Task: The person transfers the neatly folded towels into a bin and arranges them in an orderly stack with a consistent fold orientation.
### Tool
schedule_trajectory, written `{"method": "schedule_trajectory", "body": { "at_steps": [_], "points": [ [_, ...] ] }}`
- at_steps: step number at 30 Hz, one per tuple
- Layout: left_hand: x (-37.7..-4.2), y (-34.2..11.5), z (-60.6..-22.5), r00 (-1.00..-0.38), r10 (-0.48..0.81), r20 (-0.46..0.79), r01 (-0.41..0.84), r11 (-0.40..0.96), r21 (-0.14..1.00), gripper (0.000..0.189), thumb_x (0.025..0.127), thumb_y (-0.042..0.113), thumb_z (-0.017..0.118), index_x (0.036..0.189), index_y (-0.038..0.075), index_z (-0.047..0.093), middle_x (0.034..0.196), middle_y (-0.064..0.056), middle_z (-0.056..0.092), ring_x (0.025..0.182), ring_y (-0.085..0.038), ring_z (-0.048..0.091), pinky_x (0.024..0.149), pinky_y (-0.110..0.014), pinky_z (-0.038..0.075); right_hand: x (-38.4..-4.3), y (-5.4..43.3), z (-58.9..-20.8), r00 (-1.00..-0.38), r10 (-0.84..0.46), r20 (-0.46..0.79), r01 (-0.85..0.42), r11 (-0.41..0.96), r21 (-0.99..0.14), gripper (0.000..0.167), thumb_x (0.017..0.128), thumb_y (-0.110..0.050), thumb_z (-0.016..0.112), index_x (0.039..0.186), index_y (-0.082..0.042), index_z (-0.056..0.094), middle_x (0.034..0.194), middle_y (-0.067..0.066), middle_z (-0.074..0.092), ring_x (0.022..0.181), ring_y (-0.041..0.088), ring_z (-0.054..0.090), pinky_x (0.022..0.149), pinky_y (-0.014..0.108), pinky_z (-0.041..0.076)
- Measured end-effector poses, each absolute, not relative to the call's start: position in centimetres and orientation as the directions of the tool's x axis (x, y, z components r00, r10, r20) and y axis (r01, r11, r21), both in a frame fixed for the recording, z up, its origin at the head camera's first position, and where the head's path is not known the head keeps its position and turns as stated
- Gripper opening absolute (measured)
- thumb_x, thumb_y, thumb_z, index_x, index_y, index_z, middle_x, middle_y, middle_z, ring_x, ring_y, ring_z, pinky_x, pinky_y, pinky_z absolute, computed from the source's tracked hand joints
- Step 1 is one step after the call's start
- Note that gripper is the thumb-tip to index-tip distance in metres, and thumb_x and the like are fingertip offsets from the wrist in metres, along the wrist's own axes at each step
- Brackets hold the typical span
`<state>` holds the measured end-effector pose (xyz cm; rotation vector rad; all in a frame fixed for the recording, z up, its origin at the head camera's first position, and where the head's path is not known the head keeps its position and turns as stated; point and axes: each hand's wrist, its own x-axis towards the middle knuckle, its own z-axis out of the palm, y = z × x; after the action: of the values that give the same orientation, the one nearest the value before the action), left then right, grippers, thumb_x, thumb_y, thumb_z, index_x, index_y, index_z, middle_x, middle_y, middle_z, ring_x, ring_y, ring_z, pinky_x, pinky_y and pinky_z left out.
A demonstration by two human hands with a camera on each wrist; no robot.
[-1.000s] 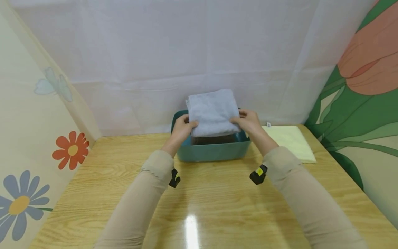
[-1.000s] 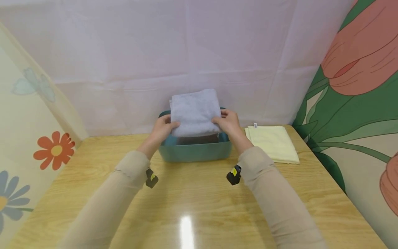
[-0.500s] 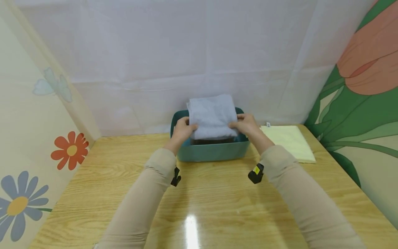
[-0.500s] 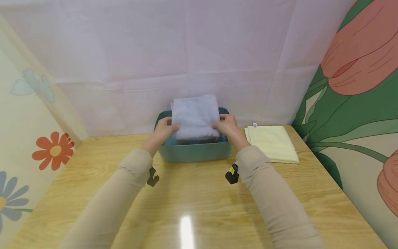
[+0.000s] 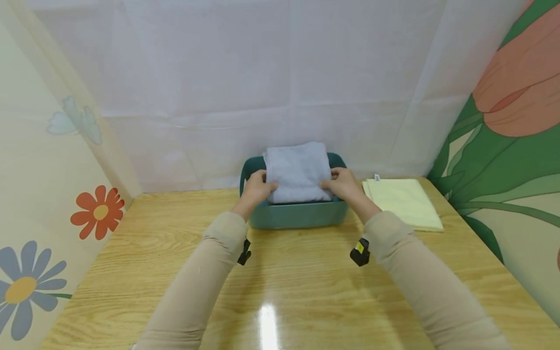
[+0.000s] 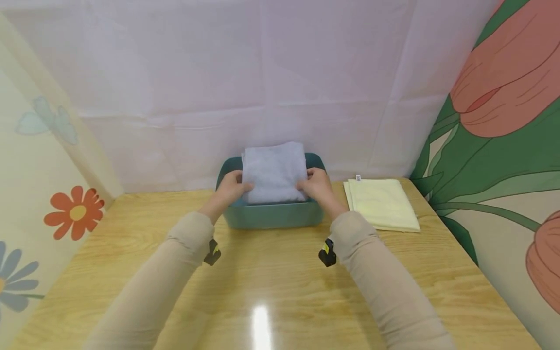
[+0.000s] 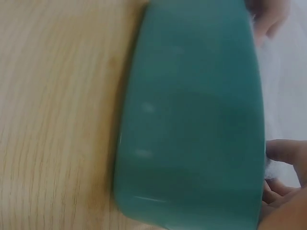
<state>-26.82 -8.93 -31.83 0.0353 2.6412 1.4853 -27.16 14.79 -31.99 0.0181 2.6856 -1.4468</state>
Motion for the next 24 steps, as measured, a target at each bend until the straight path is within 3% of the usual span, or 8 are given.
{"method": "schedule_trajectory", "body": {
  "at_steps": [14,24],
  "points": [
    [-26.2,-9.3,-32.2,-0.995,0.076,-0.07,-0.011,0.595,0.803,0.047,0.099,0.018,0.061,0.14,-0.001,0.048,0.133,-0.019,0.056,0.115,-0.031,0.057,0.094,-0.044,0.049,-26.9,14.4,-32.9,-0.997,-0.053,0.057,-0.078,0.626,-0.776,0.054,0.09,-0.011,0.068,0.134,0.015,0.05,0.123,0.032,0.059,0.109,0.041,0.059,0.089,0.047,0.051],
    [-26.2,-9.4,-32.2,-0.993,0.097,-0.072,0.003,0.616,0.787,0.049,0.099,0.02,0.063,0.141,0.0,0.049,0.136,-0.017,0.055,0.117,-0.03,0.057,0.095,-0.043,0.049,-26.8,14.7,-33.0,-0.997,-0.063,0.047,-0.076,0.632,-0.771,0.056,0.091,-0.013,0.067,0.136,0.015,0.047,0.125,0.032,0.057,0.112,0.041,0.057,0.089,0.047,0.051]
  ]
}}
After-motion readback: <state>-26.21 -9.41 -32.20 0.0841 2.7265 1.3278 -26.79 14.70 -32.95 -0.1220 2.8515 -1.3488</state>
